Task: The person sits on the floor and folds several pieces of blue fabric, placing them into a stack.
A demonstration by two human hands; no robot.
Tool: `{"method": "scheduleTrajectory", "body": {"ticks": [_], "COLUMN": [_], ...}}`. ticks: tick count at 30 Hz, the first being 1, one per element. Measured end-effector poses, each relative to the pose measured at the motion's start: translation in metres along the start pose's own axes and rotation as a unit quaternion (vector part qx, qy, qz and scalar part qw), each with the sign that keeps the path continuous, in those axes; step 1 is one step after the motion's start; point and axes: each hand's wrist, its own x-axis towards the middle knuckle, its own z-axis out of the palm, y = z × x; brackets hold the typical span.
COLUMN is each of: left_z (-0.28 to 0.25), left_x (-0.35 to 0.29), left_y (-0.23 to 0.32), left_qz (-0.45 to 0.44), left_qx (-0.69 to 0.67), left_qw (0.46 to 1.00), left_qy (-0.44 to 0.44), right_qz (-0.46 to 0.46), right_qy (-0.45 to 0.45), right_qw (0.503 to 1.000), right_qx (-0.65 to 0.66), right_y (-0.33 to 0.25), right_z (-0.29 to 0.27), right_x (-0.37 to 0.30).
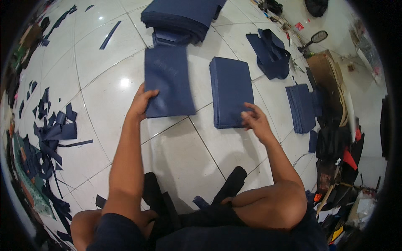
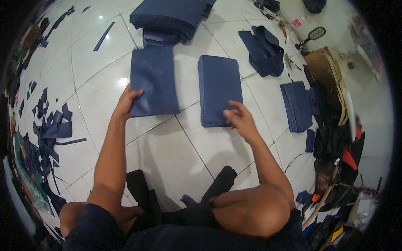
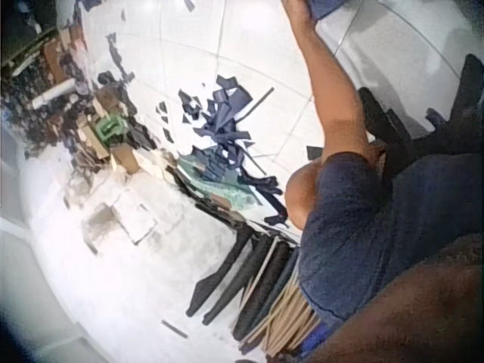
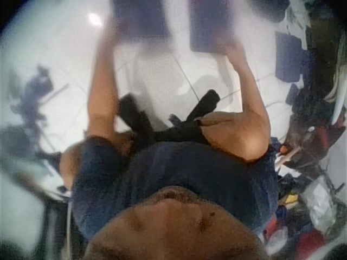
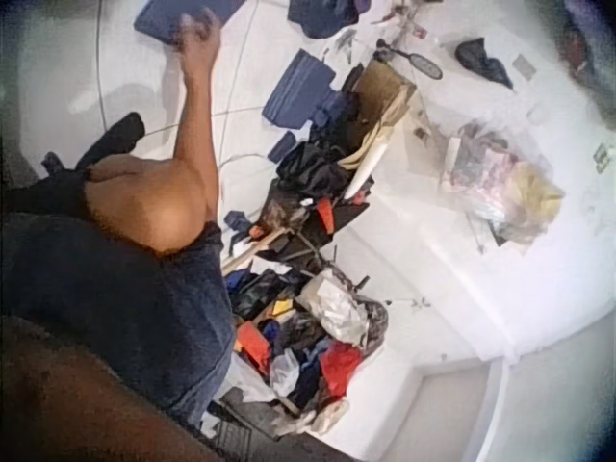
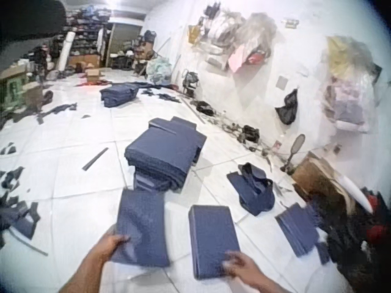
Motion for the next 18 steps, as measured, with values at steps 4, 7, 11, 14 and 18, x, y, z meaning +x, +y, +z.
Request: {"method": "scheduleTrajectory", "body": {"ticks": [4,7,11,14,18], "left_z": [-0.066,-0.06,-0.024,0.024,0.145], "left_x": [-0.009,-0.012,-0.024,-0.024,-0.026], "left_y": [-0.034,-0.026,-0.026,-0.029,-0.089], "left_qz": [-0.064,-0.057,-0.006,0.085,0.019], "left_qx": [0.101,0.214,0.637,0.579,0.326], "left_qw": [0.99,0.971,0.721,0.754,0.944], "left_qy": [0.076,0.094,0.272,0.299,-0.051], "right_qz": [-0.008,0.029,0.054,0.071,0.094], "right_qy": [0.162,0.196,0.192,0.157,0.117], "right_qw": [0.985,0.974,0.971,0.979,0.983], "right_qx": [-0.054,-0.112,-0.13,-0.109,-0.102], "right_y": [0.031,0.053,0.074,0.074,0.081], "right_z": [-0.051,-0.068,-0.079,-0.066,-0.065], "right_x": [0.018,0.022,0.025,0.031,0.04]}}
